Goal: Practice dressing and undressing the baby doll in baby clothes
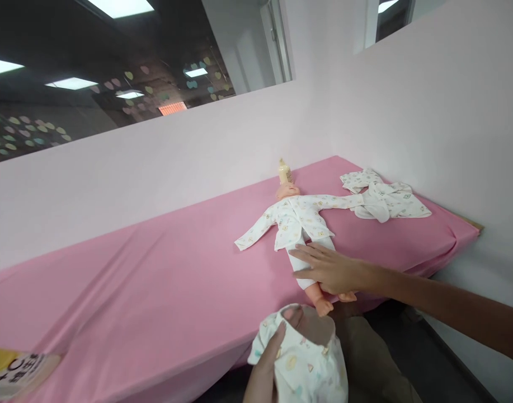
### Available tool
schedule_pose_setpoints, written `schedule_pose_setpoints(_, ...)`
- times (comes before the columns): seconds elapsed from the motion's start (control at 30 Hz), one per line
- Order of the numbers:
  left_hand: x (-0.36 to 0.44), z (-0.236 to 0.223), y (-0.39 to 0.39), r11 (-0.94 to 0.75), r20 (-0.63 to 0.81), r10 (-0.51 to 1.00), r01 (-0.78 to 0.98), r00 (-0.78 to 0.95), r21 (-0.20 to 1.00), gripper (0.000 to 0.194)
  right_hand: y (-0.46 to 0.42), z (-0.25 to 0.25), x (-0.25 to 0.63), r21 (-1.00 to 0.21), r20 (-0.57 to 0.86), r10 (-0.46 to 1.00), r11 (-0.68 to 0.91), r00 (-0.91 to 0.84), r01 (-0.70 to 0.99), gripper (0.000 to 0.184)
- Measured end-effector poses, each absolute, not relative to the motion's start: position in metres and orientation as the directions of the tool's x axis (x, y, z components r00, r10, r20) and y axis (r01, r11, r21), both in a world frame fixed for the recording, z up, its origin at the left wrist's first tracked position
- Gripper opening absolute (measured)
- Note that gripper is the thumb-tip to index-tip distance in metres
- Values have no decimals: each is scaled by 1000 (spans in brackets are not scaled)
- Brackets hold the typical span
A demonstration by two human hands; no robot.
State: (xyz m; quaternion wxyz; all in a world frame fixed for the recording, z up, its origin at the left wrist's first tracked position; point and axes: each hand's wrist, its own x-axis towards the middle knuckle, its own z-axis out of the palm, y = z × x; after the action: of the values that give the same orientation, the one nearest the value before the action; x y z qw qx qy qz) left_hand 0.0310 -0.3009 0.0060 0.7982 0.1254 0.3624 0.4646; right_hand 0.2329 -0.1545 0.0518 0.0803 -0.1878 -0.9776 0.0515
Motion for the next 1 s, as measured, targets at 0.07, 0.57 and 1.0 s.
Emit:
schedule_pose_setpoints(0.07,51,12,-304,504,-490,837,-688,242,522,47,-150,55,228,-112,153,347,936,-925,333,58)
schedule_pose_setpoints(0.57,102,41,-275,263,-316,937,-892,146,369,32,-148,65,217,-265,184,407,897,-895,354,44)
schedule_pose_setpoints(1.0,96,44,-276,263,-304,944,-843,126,469,46,-220,81,221,-815,36,621,472,-783,337,43)
